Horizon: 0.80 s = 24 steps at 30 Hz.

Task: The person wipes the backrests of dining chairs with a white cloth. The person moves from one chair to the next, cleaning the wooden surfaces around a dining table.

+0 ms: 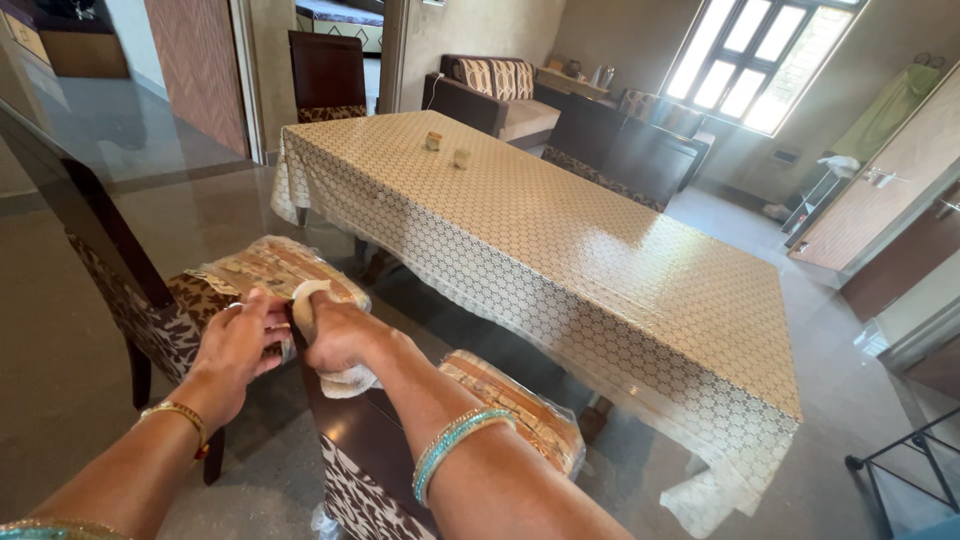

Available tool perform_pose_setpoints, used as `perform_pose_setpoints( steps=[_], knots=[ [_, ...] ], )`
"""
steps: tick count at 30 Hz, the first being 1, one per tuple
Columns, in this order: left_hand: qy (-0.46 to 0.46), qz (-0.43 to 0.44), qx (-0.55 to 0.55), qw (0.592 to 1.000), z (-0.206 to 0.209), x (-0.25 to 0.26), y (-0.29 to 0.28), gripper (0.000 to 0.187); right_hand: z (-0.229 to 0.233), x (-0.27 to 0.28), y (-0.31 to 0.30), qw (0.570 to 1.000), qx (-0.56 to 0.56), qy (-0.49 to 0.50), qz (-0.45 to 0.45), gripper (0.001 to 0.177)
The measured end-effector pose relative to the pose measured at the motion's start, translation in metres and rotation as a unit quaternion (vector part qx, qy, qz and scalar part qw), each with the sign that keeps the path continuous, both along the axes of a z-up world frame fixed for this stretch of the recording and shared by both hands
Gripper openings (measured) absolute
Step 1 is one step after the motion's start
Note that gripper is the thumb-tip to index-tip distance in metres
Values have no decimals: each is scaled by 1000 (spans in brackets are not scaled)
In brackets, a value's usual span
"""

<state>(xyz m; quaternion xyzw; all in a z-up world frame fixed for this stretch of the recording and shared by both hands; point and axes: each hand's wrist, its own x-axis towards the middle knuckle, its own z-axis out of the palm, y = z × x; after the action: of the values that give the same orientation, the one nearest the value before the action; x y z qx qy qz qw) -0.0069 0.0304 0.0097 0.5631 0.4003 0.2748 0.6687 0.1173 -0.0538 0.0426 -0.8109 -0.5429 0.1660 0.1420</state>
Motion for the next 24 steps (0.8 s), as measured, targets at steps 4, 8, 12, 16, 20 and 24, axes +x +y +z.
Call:
perform_pose_setpoints(
  steps=[4, 8, 12, 16, 20, 24],
  knots=[
    [20, -2, 14, 1000, 0, 3, 6, 55, -2, 3, 13, 998, 45, 22, 36, 74],
    [95, 32, 88, 991, 4, 6, -4, 65, -7, 8, 14, 996, 32, 79, 10, 81],
    [101, 30, 122, 987, 14, 17, -18, 75, -21, 16, 9, 987, 72, 138, 34, 77],
    [96, 47, 290, 951, 20, 33, -29, 75, -27, 23, -12, 981, 60, 176, 50, 72],
    [123, 73, 351, 925, 22, 51, -45, 78, -27, 27, -44, 980, 12, 184, 77, 64],
    [142, 94, 399, 901, 21, 60, -62, 82, -42, 36, -64, 944, 30, 308, 111, 62]
  ],
)
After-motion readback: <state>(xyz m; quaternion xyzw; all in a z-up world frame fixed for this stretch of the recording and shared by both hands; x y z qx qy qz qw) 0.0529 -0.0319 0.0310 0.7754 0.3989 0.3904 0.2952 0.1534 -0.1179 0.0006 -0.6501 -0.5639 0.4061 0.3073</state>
